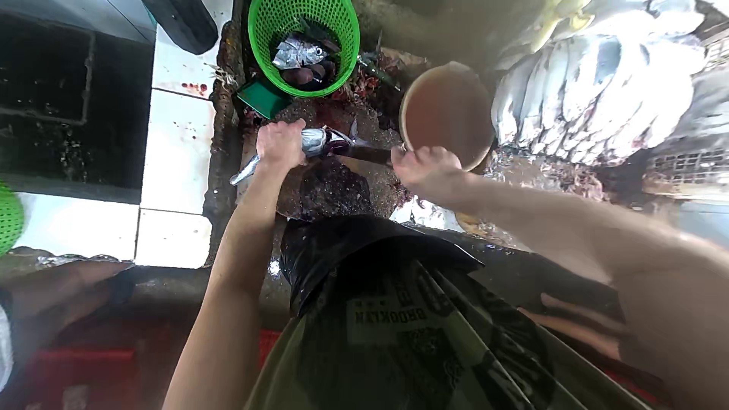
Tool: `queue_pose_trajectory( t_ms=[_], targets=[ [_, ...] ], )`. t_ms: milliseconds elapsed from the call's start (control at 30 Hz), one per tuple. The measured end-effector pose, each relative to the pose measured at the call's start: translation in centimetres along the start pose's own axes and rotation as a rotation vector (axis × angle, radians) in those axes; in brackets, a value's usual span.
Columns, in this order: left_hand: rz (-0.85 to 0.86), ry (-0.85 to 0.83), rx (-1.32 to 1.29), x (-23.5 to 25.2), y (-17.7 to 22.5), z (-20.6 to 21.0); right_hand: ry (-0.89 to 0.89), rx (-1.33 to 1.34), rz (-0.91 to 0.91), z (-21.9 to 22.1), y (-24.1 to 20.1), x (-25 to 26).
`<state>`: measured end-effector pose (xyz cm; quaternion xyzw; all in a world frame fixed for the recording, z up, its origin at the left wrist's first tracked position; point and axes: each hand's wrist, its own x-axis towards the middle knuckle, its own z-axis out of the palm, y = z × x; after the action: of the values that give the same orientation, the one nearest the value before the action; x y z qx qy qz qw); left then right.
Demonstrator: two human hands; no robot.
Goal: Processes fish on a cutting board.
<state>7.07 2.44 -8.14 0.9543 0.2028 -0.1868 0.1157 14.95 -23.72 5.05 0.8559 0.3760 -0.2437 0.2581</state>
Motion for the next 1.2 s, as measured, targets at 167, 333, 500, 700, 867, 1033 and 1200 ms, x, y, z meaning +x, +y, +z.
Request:
queue_pose_trajectory(
  t_ms=[167, 333, 500, 700, 867, 1033, 1200],
  targets=[
    [-0.017, -0.074, -0.030, 1.5, -0.4, -0.5, 0.002, 0.063, 0.127, 3.3, -0.9, -1.0],
    [-0.011, -0.131, -0.044, 2.3, -0.2, -0.9, -0.065, 0.248, 0.182, 6.6, -0.7, -0.2],
    [-0.022, -0.130, -0.061, 2.0, 0.0, -1.1, -0.173, 0.211, 0.271, 0.1, -5.8, -1.0],
    [0.019, -0.159, -0.056, 2.9, 0.4, -2.0, -0.167, 0.066, 0.196, -3.7, -4.9, -0.7],
    [0.019, -0.239, 0.011, 5.1, 0.9, -2.7, -0.126, 0.067, 0.133, -3.2, -3.7, 2.8],
    [0.114, -0.417, -0.003, 5.3, -1.4, -4.0, -0.069, 0.004, -0.019, -5.5, -0.6, 3.2],
    [0.083, -0.274, -0.138, 0.7, -0.5, -2.9, 0.015, -0.043, -0.091, -5.5, -4.8, 5.1]
  ],
)
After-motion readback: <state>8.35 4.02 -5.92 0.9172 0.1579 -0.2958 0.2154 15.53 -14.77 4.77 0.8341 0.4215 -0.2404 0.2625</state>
